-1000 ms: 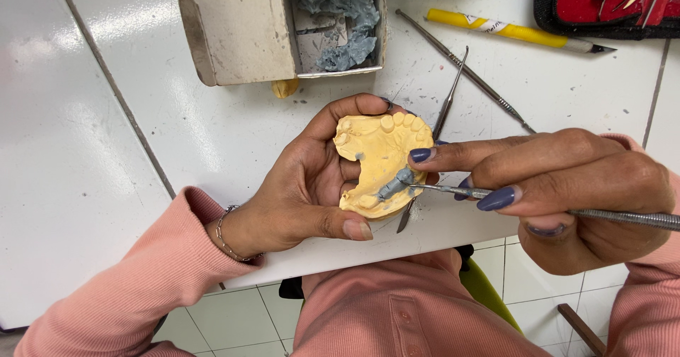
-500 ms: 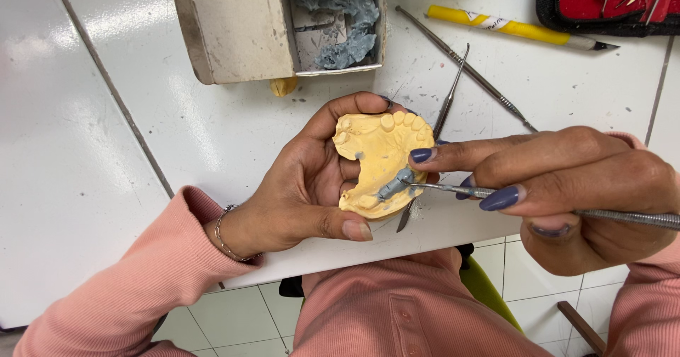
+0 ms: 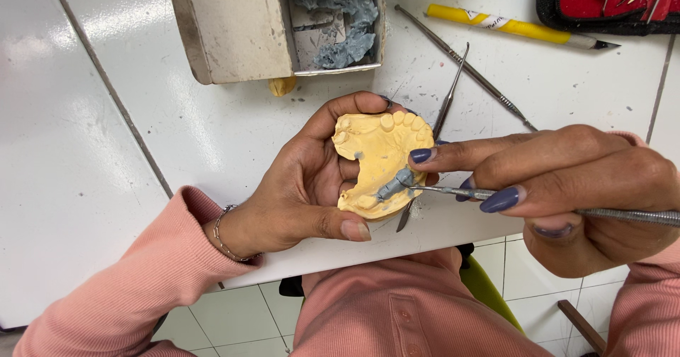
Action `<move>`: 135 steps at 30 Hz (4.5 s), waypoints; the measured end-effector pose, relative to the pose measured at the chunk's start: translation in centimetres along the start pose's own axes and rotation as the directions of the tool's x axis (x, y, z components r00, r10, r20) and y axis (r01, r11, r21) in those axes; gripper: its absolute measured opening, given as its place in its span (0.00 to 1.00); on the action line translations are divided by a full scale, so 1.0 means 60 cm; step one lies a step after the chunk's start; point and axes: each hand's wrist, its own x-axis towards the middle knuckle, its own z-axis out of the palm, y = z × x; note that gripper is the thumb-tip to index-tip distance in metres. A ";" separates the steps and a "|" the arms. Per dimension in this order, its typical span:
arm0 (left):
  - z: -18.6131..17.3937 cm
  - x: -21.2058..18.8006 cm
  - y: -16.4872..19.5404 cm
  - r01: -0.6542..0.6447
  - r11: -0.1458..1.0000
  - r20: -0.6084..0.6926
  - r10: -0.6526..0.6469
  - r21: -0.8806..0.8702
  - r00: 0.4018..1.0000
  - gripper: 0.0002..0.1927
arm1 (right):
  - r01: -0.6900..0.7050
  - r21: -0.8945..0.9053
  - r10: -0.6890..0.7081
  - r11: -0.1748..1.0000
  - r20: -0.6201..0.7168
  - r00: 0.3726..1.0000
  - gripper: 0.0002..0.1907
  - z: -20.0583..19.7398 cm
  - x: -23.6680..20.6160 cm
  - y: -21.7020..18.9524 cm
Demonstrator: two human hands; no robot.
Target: The person holds a yellow dental impression model in one hand and uses a metal carving tool to scrape and shape a blue-gray material on the model's upper surface, occasionally brushing debris off onto the table and repositioning the model to continue carving.
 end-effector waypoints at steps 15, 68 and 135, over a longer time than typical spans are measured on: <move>0.001 0.000 -0.001 -0.009 1.000 -0.002 0.009 0.007 1.000 0.53 | -0.005 -0.006 0.005 1.000 -0.027 1.000 0.10 0.004 0.018 -0.011; 0.008 0.005 -0.004 0.036 0.998 -0.014 -0.037 -0.049 0.999 0.54 | -0.024 0.125 0.052 0.992 -0.225 0.973 0.08 0.015 0.011 -0.005; 0.003 0.006 -0.007 0.044 0.998 -0.012 -0.044 -0.037 0.999 0.54 | -0.086 0.065 0.100 0.994 -0.271 0.957 0.09 0.025 0.011 -0.016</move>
